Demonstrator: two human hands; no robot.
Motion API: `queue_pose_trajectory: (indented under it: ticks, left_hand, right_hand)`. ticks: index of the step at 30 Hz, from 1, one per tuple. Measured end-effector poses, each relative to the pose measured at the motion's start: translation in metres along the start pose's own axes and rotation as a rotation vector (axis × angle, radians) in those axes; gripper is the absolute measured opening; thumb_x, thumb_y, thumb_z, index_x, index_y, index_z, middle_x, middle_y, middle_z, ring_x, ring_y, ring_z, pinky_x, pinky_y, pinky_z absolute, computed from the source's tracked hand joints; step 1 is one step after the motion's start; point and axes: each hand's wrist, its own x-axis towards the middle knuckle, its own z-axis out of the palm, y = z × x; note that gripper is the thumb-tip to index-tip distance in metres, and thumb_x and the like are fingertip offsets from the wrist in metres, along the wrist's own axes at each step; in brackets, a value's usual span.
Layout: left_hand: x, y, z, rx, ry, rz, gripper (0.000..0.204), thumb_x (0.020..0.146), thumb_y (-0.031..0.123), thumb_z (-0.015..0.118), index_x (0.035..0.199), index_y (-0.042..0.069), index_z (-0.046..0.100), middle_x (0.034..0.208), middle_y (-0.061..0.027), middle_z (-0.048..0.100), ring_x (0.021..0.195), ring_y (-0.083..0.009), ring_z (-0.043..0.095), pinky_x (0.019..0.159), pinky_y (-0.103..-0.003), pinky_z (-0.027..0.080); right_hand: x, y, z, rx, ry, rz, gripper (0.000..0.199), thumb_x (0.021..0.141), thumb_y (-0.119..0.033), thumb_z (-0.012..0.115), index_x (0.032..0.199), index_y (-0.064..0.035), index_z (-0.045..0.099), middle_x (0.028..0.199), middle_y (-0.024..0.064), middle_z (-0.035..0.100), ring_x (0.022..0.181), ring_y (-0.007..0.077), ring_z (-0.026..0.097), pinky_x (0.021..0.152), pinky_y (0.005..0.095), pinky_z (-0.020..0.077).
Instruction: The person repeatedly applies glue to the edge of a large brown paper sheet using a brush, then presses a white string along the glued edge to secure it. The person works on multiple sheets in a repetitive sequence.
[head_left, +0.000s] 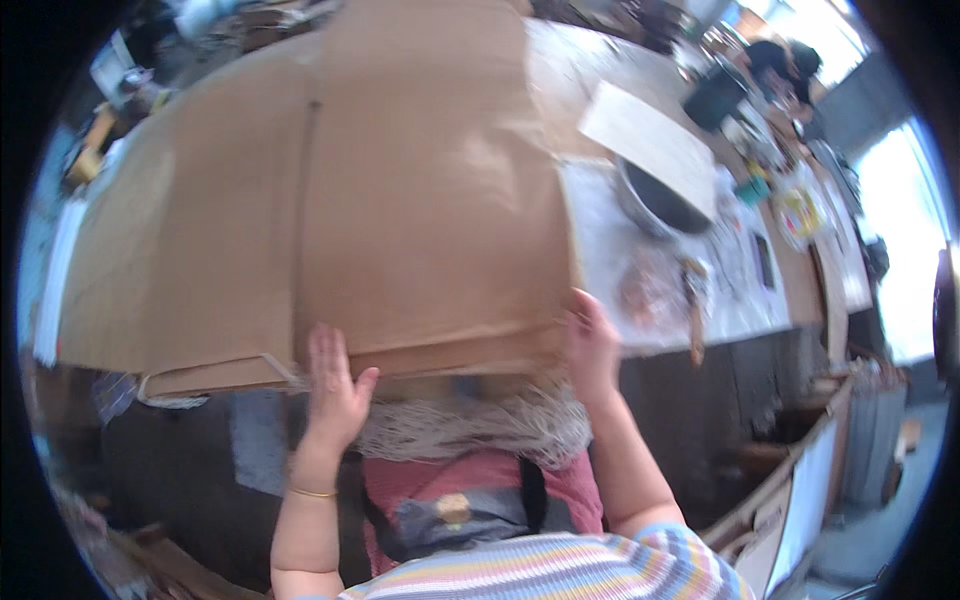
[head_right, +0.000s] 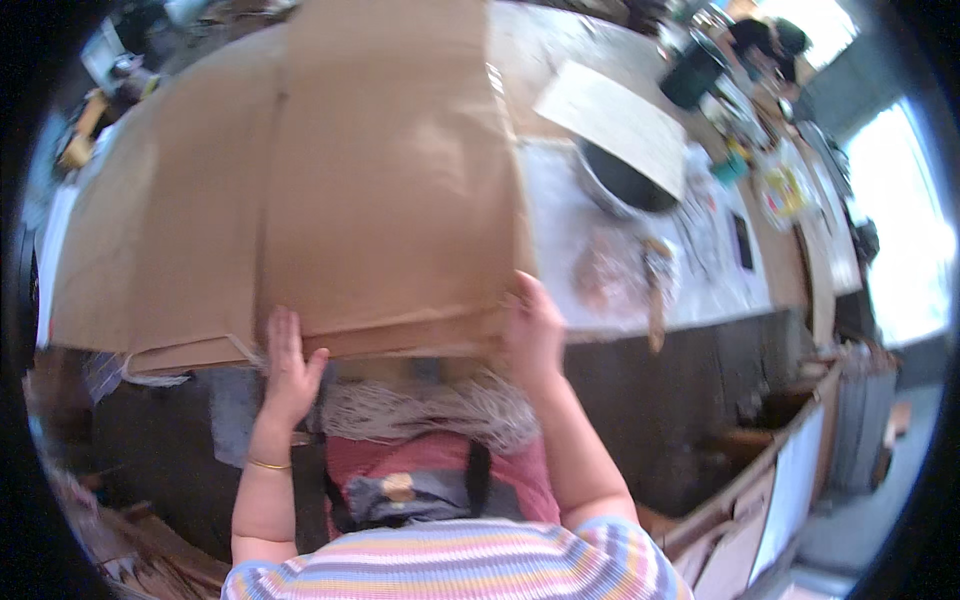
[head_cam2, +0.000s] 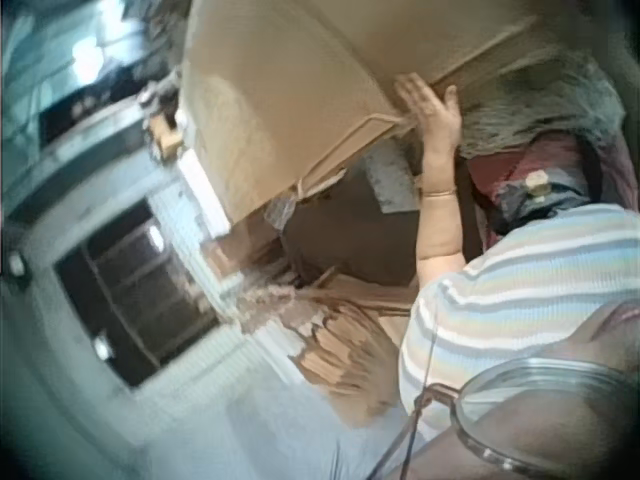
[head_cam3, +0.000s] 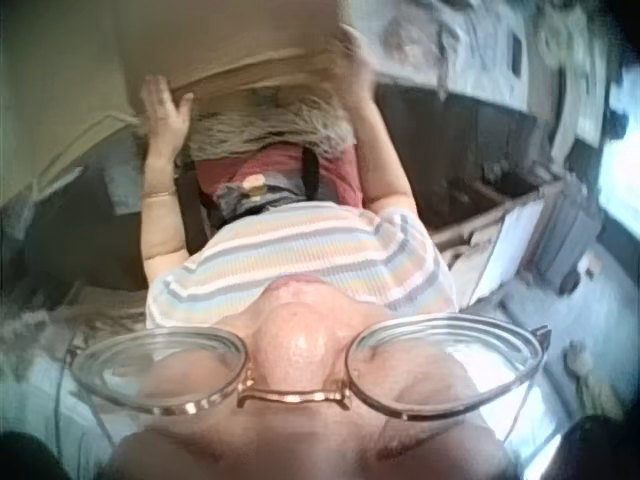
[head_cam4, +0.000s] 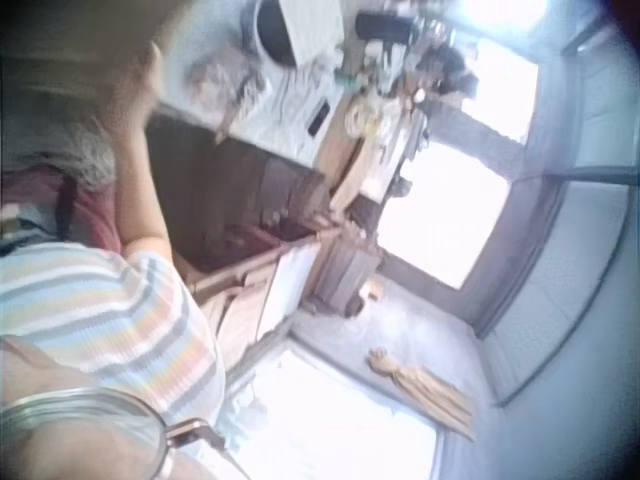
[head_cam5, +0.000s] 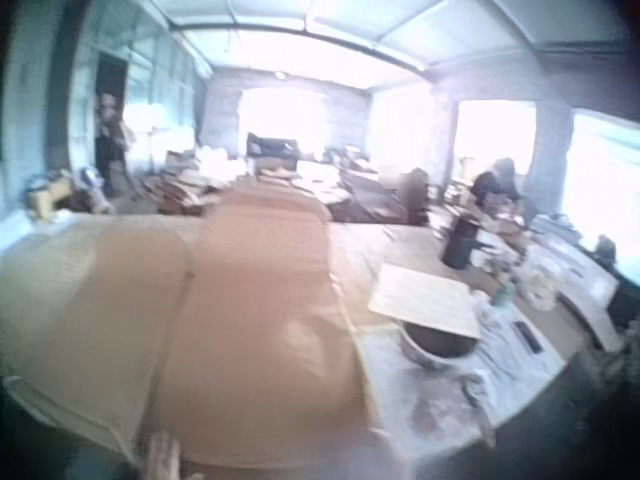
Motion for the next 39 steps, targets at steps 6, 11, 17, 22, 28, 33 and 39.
queue_pose_trajectory:
  ticks: [6,11,17,22,28,33,39]
  left_hand:
    - [-0.017,0.011,-0.04,-1.313,-0.011,-0.493,0.03,0.091,0.016,0.064,0.11,-0.006,0.056,0.095,-0.003,0.065,0.081,-0.0093,0.059,0.072,-0.026,0.05]
    - [-0.033,0.011,-0.039,-0.388,0.274,-0.203,0.016,0.089,0.01,0.061,0.076,0.001,0.054,0.066,-0.0126,0.056,0.06,-0.0258,0.057,0.055,-0.04,0.043]
    - [-0.06,-0.07,-0.102,-0.215,0.649,-0.396,0.025,0.095,0.015,0.053,0.075,0.0,0.052,0.065,-0.0172,0.052,0.058,-0.0334,0.049,0.055,-0.04,0.04]
    - [-0.06,-0.232,-0.174,0.1,0.858,-0.349,0.03,0.099,0.02,0.047,0.08,-0.003,0.051,0.067,-0.0166,0.049,0.06,-0.0283,0.045,0.058,-0.039,0.039]
    - [-0.042,-0.329,-0.186,0.015,0.701,-0.482,0.031,0.097,0.021,0.05,0.077,-0.004,0.052,0.067,-0.0173,0.053,0.06,-0.0282,0.043,0.059,-0.038,0.039]
    - [-0.041,-0.353,-0.194,0.283,0.533,-0.675,0.027,0.093,0.022,0.054,0.082,-0.002,0.059,0.079,-0.0204,0.063,0.076,-0.0372,0.059,0.071,-0.043,0.046]
    - [-0.018,-0.222,-0.168,0.532,0.645,-0.407,0.028,0.091,0.019,0.058,0.113,0.001,0.057,0.109,-0.0162,0.06,0.108,-0.0334,0.054,0.091,-0.044,0.043]
  right_hand:
    - [0.008,-0.012,-0.093,0.92,-0.538,0.358,0.042,0.084,0.0,0.05,0.126,0.0079,0.048,0.115,0.0131,0.061,0.107,0.0177,0.059,0.092,0.0296,0.046]
    - [-0.008,0.014,-0.042,0.073,-0.241,-0.1,0.027,0.093,0.001,0.048,0.118,0.0038,0.056,0.104,0.0122,0.066,0.096,0.0151,0.061,0.087,0.0284,0.047]
    - [-0.022,-0.047,0.071,0.233,-0.413,-0.195,0.031,0.097,-0.005,0.049,0.126,0.0039,0.052,0.109,0.0069,0.063,0.099,0.0108,0.056,0.086,0.0257,0.046]
    - [-0.03,-0.166,0.181,0.617,-0.879,0.297,0.035,0.092,-0.008,0.051,0.126,0.004,0.049,0.092,0.0075,0.062,0.077,0.012,0.057,0.062,0.0282,0.0488]
    - [-0.041,-0.167,0.262,0.4,-0.823,0.102,0.033,0.087,-0.003,0.048,0.119,0.0054,0.05,0.084,0.0187,0.063,0.064,0.0226,0.064,0.053,0.0365,0.0516]
    - [-0.027,-0.191,0.238,0.342,-1.106,0.122,0.049,0.09,-0.013,0.055,0.131,0.0027,0.034,0.078,0.0213,0.063,0.067,0.0251,0.067,0.055,0.0379,0.0521]
    - [-0.017,-0.14,0.061,0.315,-1.324,-0.48,0.049,0.086,-0.016,0.067,0.13,-0.0019,0.053,0.097,0.0132,0.067,0.084,0.0256,0.064,0.076,0.037,0.0513]
